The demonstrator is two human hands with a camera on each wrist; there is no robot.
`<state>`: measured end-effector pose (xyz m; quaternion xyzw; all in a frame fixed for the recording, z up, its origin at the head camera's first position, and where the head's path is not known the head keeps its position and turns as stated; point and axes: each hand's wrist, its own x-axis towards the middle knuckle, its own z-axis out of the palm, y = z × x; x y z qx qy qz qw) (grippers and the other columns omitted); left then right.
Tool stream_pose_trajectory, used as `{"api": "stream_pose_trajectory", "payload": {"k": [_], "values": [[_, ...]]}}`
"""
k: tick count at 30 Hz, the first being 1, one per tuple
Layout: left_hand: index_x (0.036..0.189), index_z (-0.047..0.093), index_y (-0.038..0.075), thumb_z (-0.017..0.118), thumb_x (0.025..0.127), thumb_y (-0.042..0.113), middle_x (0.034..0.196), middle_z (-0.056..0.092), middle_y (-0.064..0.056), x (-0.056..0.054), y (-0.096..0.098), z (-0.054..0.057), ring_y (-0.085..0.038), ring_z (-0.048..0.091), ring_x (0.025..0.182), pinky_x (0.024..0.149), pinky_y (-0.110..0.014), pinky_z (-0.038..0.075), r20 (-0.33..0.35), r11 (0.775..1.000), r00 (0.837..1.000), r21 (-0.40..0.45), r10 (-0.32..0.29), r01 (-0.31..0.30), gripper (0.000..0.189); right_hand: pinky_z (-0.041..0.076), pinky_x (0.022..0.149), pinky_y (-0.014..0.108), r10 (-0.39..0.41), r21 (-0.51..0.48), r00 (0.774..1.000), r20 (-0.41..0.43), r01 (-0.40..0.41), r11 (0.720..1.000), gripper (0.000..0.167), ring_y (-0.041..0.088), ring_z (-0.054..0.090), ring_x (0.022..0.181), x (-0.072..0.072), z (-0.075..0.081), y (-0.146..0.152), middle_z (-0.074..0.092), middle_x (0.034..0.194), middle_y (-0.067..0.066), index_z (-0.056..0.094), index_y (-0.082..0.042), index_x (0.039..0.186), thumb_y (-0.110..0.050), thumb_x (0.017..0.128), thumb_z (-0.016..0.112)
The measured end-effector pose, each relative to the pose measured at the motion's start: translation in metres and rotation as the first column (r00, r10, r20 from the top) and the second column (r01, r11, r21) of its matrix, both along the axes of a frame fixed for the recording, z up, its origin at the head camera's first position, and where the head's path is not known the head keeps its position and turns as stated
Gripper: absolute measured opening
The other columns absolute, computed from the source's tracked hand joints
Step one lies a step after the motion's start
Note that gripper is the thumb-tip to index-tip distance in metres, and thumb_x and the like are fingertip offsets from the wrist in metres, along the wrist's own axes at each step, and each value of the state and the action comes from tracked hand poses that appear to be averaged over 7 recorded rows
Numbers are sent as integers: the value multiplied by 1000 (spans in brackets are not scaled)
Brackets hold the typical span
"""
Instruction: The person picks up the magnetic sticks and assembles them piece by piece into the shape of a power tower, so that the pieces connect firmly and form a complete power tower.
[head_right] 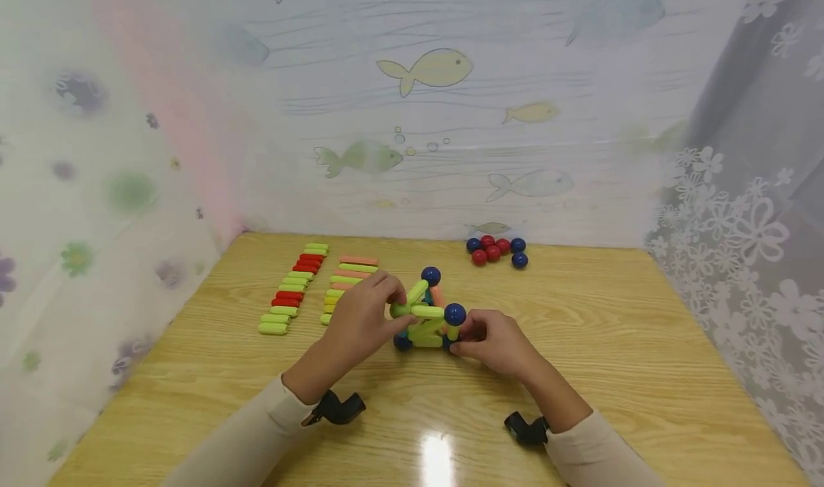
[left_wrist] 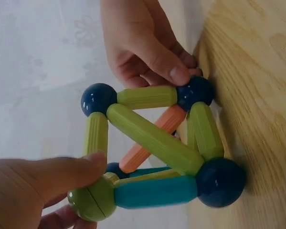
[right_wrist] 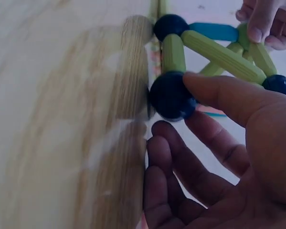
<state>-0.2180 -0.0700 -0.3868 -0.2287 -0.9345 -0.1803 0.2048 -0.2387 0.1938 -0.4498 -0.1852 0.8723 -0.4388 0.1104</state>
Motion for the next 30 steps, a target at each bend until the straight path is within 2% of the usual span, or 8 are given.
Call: {"api": "stream_pose_trajectory", "payload": {"k": [4,7,10,13,17,19,24,30], "values": [[96,70,21,92,78,36,99,68,7,-3,-4,1,-8,58,76,59,-23,47,-22,999,999,-3,37,-37,32,56,80,27,62,-15,998,-11,-62,998,17,16,70,93,2,-1,-2,75,98,-4,75,-19,100,-29,89,84],[107,75,21,93,76,42,110,73,5,-9,-8,1,-11,67,90,72,-29,56,-19,1000,1000,-7,-3,3,42,56,81,26,93,-31,995,-26,-94,995,13,15,70,94,4,-3,-4,75,99,-5,75,-19,97,-27,90,83],[128,72,18,91,70,59,131,70,2,-13,-9,1,-17,68,115,94,-38,57,62,997,996,-16,-70,72,73,57,80,25,111,-31,993,-42,-112,993,10,12,70,92,6,-6,-7,75,98,-5,76,-19,98,-24,91,82],[149,57,14,82,66,78,155,54,-3,-13,-7,0,-25,54,140,111,-47,48,180,992,977,-34,-112,120,107,57,81,25,167,-45,985,-40,-168,985,13,12,71,93,9,-4,-12,76,102,-2,78,-17,105,-21,93,78],[158,43,10,76,71,80,167,36,-7,-11,-5,-2,-30,40,151,115,-51,44,278,989,951,-14,-136,146,116,58,84,26,285,-61,959,-6,-284,957,20,13,72,99,11,0,-15,77,110,2,77,-15,116,-23,98,73],[158,43,12,79,74,74,168,33,-8,-11,-6,-3,-31,39,151,114,-51,45,310,988,938,29,-154,152,110,58,77,26,298,-29,955,2,-297,954,17,11,71,90,10,3,-12,77,102,1,78,-15,112,-24,99,71],[159,42,18,83,82,58,169,28,-7,-16,-8,-7,-31,36,152,113,-53,46,385,969,891,151,-242,197,96,51,57,27,167,92,985,35,-169,981,11,10,60,65,4,7,4,70,77,-1,78,-16,93,-20,98,70],[158,42,20,84,85,48,170,28,3,-21,-12,-10,-27,35,154,116,-56,41,392,947,867,215,-306,237,89,52,59,30,0,101,999,44,-5,995,25,16,64,72,1,7,10,67,91,4,65,-8,101,-26,92,78]]}}
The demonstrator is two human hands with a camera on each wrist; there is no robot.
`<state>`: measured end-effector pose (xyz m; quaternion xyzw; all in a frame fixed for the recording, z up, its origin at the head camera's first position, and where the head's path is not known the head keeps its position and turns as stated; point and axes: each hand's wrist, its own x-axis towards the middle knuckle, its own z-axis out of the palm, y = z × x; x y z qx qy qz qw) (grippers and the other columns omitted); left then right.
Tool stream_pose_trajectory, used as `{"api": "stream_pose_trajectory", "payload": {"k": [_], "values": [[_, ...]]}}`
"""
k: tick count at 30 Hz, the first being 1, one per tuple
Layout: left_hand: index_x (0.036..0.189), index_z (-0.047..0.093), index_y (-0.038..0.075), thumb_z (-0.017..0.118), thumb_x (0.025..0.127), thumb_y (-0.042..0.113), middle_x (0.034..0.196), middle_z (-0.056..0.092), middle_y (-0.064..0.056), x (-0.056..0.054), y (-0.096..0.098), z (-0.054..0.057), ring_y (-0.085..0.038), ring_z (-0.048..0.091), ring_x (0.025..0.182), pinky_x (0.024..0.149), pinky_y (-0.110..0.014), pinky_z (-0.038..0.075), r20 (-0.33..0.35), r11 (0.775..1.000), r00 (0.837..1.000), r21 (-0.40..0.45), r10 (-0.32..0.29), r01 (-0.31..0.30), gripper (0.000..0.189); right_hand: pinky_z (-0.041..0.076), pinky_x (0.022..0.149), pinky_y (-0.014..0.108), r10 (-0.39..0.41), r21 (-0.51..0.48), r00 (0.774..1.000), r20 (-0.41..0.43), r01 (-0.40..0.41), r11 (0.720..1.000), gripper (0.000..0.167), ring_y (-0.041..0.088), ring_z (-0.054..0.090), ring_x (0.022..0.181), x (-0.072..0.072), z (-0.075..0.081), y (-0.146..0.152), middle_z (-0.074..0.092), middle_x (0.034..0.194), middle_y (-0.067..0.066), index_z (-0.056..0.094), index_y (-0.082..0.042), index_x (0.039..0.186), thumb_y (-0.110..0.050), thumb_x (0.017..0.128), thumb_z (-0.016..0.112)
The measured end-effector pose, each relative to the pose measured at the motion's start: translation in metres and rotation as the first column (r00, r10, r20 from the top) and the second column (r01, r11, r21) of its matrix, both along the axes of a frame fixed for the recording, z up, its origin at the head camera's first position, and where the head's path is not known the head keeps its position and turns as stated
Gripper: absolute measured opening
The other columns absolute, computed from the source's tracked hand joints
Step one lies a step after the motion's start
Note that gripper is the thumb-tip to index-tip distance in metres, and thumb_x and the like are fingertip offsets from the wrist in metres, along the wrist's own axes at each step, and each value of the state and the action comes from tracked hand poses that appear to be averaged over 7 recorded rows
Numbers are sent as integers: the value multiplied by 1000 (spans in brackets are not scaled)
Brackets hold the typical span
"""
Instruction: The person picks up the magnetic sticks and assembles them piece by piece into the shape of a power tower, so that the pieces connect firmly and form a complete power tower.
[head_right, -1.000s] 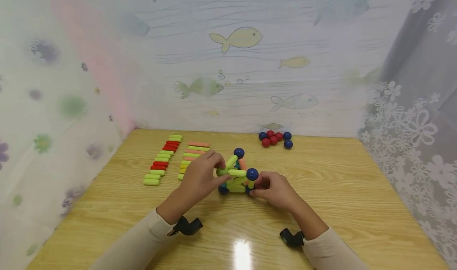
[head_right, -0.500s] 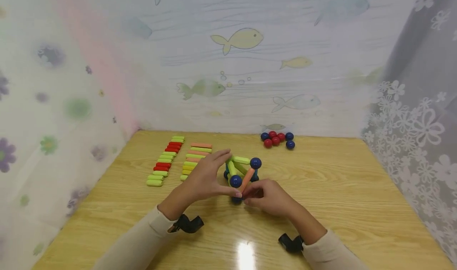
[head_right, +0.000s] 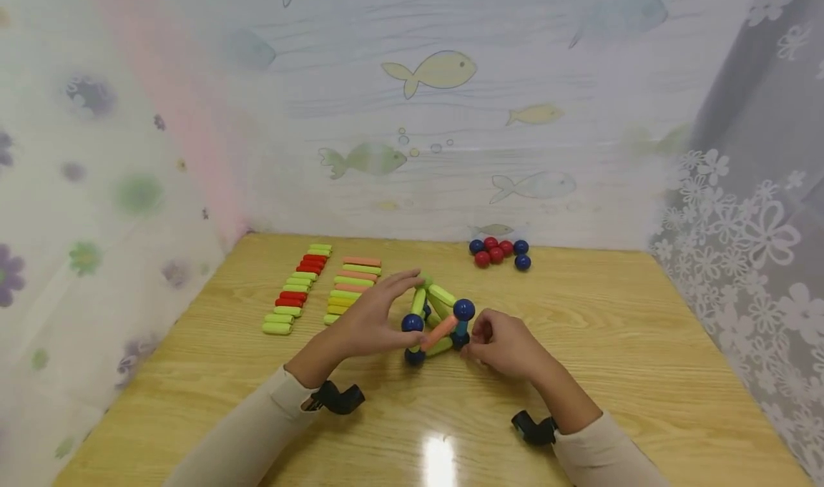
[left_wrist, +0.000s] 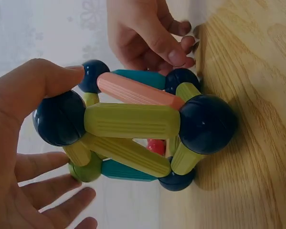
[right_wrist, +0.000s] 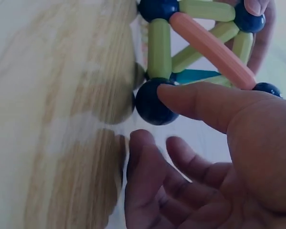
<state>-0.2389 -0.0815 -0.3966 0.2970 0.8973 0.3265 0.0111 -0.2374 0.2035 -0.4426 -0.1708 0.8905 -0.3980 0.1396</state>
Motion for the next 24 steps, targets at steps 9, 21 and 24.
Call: {"api": "stream_pose_trajectory", "payload": {"k": [9,21,24], "values": [[160,40,24,85,87,42,170,25,9,-9,-6,-6,-19,33,154,118,-53,41,88,992,993,109,-78,68,88,56,71,34,21,-28,999,-35,-22,999,37,17,69,89,-3,-5,-2,70,104,5,68,-17,123,-25,89,83],[129,70,15,87,86,33,126,71,2,-10,-8,-4,-16,69,106,94,-54,54,38,984,999,176,15,-22,49,57,72,34,-26,-20,997,-69,24,1000,28,15,70,87,0,-5,-6,72,101,2,71,-17,107,-28,86,86],[121,74,16,87,86,31,116,71,5,-9,-8,-4,-10,68,96,86,-46,57,7,982,999,182,51,-52,40,57,74,33,-24,-15,997,-79,23,1000,30,14,70,87,0,-5,-7,72,99,0,72,-19,108,-29,85,87]]}}
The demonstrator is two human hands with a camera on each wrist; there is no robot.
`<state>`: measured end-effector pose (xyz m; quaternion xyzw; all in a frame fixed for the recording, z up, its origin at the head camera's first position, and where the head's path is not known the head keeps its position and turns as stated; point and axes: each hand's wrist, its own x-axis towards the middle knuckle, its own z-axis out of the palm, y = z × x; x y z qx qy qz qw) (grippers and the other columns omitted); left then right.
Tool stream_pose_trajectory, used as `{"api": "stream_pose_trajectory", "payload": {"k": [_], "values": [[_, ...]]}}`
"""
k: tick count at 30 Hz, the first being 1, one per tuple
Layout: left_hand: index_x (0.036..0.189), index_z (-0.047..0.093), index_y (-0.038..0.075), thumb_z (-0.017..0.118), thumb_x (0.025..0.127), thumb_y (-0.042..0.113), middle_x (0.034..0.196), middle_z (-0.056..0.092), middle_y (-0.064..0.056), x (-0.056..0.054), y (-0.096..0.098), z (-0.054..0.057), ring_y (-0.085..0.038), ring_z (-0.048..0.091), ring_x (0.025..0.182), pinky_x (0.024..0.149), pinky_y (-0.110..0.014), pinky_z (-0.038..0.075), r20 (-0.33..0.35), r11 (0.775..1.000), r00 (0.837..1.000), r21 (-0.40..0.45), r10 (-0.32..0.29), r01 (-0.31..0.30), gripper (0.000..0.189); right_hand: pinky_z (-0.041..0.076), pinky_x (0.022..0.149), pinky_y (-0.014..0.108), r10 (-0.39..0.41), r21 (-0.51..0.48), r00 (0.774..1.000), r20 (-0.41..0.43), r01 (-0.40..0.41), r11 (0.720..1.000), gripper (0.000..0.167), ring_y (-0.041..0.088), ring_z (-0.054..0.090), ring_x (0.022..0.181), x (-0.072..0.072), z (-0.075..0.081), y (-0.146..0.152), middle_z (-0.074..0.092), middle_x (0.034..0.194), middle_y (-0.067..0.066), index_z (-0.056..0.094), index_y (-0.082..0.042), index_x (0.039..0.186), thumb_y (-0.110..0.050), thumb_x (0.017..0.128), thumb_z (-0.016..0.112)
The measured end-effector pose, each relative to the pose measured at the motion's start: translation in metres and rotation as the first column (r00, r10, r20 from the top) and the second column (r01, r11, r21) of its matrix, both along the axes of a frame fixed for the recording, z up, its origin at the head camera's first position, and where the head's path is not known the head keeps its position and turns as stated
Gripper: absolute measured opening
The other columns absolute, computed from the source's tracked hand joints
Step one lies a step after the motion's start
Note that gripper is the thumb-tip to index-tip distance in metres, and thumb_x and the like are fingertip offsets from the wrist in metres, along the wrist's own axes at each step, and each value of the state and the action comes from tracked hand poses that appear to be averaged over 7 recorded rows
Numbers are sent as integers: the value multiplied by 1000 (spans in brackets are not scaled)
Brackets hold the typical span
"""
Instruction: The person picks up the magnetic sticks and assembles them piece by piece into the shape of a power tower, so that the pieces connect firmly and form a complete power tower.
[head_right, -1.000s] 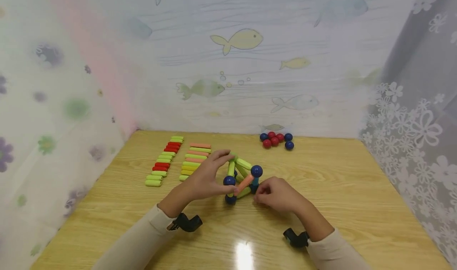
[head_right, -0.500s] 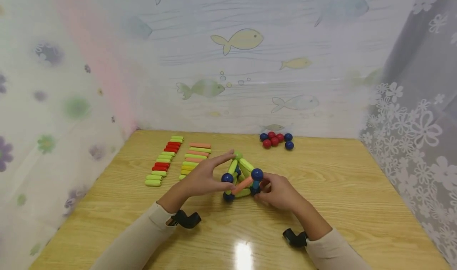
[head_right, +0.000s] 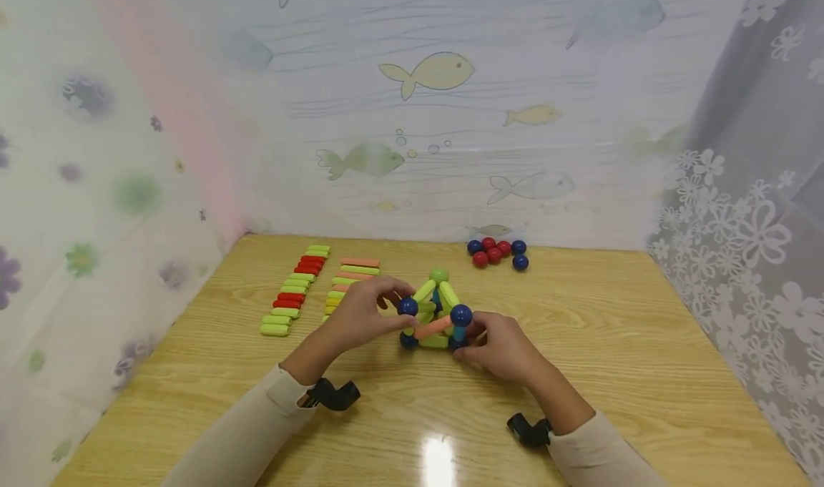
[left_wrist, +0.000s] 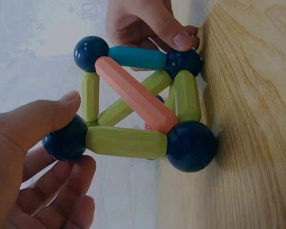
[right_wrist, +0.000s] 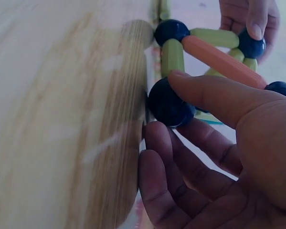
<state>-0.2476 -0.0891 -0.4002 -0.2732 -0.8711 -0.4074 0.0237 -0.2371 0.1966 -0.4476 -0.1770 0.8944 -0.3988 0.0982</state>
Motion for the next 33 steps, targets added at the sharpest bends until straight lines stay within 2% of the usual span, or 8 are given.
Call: {"api": "stream_pose_trajectory", "payload": {"k": [4,6,9,14,19,23,27,33], "values": [[116,75,18,87,86,28,109,71,6,1,-3,0,-10,70,93,82,-38,58,-13,999,999,1,32,-32,34,57,75,32,8,2,1000,-15,-8,1000,31,14,69,86,0,0,-3,71,97,-2,73,-20,109,-30,83,88],[117,74,18,87,85,26,110,72,6,3,-8,-1,-14,71,96,85,-40,59,5,999,999,2,39,-39,35,57,74,32,6,1,1000,-15,-6,1000,31,14,69,85,1,0,-4,71,97,-2,73,-20,107,-31,83,89],[120,73,16,87,86,26,115,72,-2,7,-24,-2,-23,72,102,89,-46,58,36,999,998,-9,54,-54,38,57,74,32,5,2,1000,-12,-5,1000,31,14,69,86,1,0,-4,71,96,-2,73,-20,106,-32,83,89],[116,75,16,86,87,27,116,74,-5,12,-78,-8,-22,68,104,87,-42,56,86,989,986,-52,144,-140,33,57,76,34,-7,5,1000,2,7,1000,29,15,69,87,1,0,-4,70,97,-1,73,-21,105,-32,83,89],[113,77,14,82,90,29,109,75,0,7,-144,-17,-18,66,101,84,-38,55,127,968,959,-54,252,-247,27,57,78,35,-17,3,1000,9,16,1000,30,16,68,89,0,2,-3,71,98,-1,73,-21,106,-32,83,89],[110,79,14,80,93,28,108,75,0,6,-186,-27,-20,66,99,82,-37,55,157,946,933,-50,323,-320,23,57,78,35,-23,0,1000,16,23,1000,32,16,68,89,-1,1,-1,70,99,-1,73,-20,108,-32,83,89],[107,80,17,80,92,31,108,75,-2,9,-212,-36,-21,66,100,82,-36,55,182,932,914,-89,363,-352,21,57,77,33,-22,-1,1000,22,22,1000,33,15,68,90,-1,-1,0,70,99,0,73,-19,108,-33,83,89],[104,81,21,82,91,29,105,76,0,13,-226,-41,-18,67,99,83,-34,55,174,921,907,-151,383,-359,15,56,74,34,-17,-17,999,33,18,1000,35,16,68,89,-1,-3,0,70,99,1,73,-19,109,-34,82,89]]}}
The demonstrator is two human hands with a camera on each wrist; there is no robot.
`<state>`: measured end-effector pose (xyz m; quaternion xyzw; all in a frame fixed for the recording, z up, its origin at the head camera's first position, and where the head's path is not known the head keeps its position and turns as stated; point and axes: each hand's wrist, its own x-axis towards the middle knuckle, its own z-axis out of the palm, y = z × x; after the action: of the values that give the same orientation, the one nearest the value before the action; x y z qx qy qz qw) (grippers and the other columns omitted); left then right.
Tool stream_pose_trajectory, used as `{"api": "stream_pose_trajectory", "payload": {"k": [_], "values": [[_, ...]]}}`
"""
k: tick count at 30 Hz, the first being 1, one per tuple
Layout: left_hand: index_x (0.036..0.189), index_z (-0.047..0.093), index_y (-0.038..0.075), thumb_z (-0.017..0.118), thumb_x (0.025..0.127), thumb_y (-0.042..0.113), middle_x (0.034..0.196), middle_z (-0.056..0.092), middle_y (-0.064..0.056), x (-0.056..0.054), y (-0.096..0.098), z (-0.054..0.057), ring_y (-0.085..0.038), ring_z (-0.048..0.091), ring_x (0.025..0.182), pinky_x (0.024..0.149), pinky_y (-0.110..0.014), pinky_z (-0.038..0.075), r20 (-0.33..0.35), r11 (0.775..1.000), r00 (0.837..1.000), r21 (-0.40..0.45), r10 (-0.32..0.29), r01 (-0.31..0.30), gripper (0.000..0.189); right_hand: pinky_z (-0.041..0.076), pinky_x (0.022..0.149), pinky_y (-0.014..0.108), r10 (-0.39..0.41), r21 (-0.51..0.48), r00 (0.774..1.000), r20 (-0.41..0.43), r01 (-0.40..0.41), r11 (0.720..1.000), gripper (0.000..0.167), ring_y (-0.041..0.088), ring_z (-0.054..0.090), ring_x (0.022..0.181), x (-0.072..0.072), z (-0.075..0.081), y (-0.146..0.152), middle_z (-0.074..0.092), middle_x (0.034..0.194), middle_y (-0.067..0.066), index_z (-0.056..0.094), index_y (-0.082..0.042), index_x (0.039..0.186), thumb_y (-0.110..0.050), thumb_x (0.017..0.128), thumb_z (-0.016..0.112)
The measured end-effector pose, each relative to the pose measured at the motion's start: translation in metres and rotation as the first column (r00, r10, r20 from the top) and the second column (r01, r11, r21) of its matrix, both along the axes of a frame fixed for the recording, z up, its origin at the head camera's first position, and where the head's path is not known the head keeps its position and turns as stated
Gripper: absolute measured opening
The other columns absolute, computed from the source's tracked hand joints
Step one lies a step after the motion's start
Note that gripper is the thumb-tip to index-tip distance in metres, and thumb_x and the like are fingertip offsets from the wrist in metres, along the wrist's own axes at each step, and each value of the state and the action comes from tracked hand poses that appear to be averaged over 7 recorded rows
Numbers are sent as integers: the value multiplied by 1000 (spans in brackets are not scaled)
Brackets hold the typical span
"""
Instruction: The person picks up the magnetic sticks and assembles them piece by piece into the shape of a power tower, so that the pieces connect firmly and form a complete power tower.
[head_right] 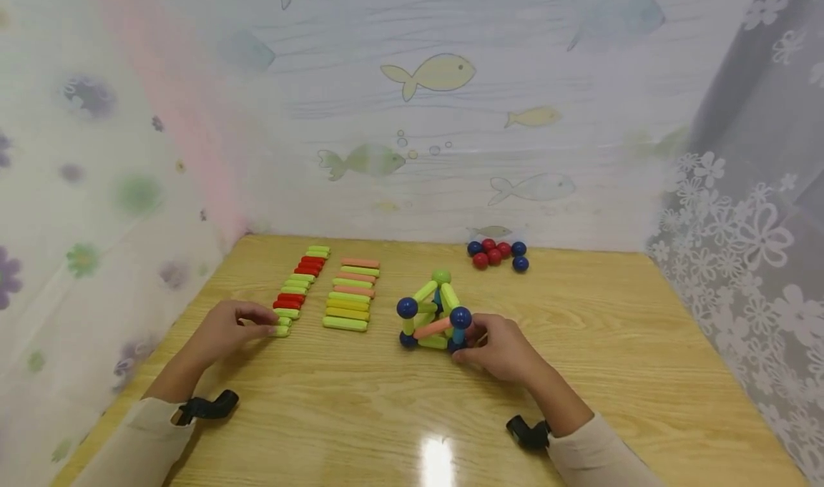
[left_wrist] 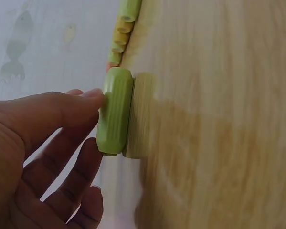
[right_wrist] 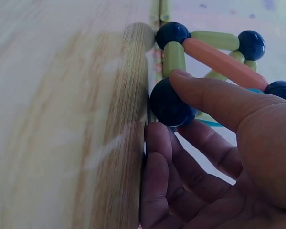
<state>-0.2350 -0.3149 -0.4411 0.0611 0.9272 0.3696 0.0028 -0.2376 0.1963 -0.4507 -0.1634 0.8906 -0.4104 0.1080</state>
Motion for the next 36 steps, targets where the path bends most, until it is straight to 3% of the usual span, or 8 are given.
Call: {"api": "stream_pose_trajectory", "payload": {"k": [8,14,19,29,36], "values": [[100,81,23,83,89,26,106,77,0,3,2,3,-19,68,98,85,-41,57,37,998,999,-58,-14,17,11,56,78,35,-3,6,1000,-13,3,1000,33,16,68,89,-2,0,0,70,98,0,73,-21,110,-33,83,89],[100,81,21,86,85,21,107,76,-1,4,5,5,-16,67,92,80,-37,56,81,997,997,-79,-19,25,16,56,78,35,1,4,1000,-14,-1,1000,33,16,68,88,-2,0,0,70,98,0,73,-21,110,-32,83,89],[102,81,21,84,87,23,105,75,2,4,14,8,-15,66,93,80,-36,55,84,994,995,-89,-60,67,16,56,78,35,8,7,1000,-22,-8,1000,33,15,68,88,-2,-2,0,70,97,-1,73,-21,109,-33,83,89],[107,80,27,79,94,29,102,73,5,-3,54,27,-17,65,89,71,-35,54,-37,992,992,-41,-120,119,14,56,78,35,5,7,1000,-22,-5,1000,32,15,68,88,-2,-1,1,70,97,-1,73,-21,108,-33,83,89],[109,79,29,79,93,31,102,75,11,-4,89,41,-11,66,93,79,-32,54,-186,983,968,37,-169,179,16,56,78,35,9,2,1000,-12,-9,1000,31,16,67,89,-1,0,0,70,97,-1,73,-21,107,-33,83,89]]}}
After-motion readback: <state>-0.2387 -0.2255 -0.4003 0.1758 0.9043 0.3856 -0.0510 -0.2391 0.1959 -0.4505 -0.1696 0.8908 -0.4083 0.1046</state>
